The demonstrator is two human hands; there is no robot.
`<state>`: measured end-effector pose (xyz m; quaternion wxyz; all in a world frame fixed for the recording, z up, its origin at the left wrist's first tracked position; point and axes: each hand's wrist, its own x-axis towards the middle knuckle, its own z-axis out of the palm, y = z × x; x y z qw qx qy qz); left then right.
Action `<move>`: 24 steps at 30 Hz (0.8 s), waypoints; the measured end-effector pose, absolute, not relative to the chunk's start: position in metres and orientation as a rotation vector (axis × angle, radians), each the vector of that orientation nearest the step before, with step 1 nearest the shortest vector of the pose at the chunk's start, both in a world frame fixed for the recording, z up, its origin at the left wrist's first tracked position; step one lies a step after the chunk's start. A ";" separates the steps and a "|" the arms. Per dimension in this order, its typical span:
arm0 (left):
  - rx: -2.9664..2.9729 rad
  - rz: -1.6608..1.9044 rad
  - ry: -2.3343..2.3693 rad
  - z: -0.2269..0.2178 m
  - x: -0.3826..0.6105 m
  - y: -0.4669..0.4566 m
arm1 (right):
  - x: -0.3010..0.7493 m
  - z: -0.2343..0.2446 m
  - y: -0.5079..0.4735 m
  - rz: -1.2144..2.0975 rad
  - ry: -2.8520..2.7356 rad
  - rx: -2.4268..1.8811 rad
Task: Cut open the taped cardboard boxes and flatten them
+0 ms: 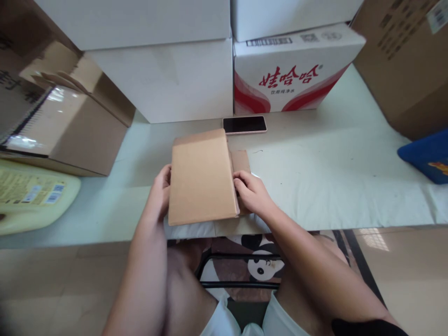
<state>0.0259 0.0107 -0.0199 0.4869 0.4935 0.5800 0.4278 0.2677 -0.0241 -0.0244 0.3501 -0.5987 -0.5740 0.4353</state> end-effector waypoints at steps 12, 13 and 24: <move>1.023 1.023 1.390 -0.020 0.026 0.009 | 0.267 -0.024 -0.025 1.128 -1.478 -1.545; 0.981 1.013 1.383 -0.018 0.027 0.008 | 0.267 -0.024 -0.025 1.129 -1.475 -1.550; 0.928 0.924 1.254 -0.009 0.026 0.006 | 0.269 -0.023 -0.024 1.218 -1.421 -1.508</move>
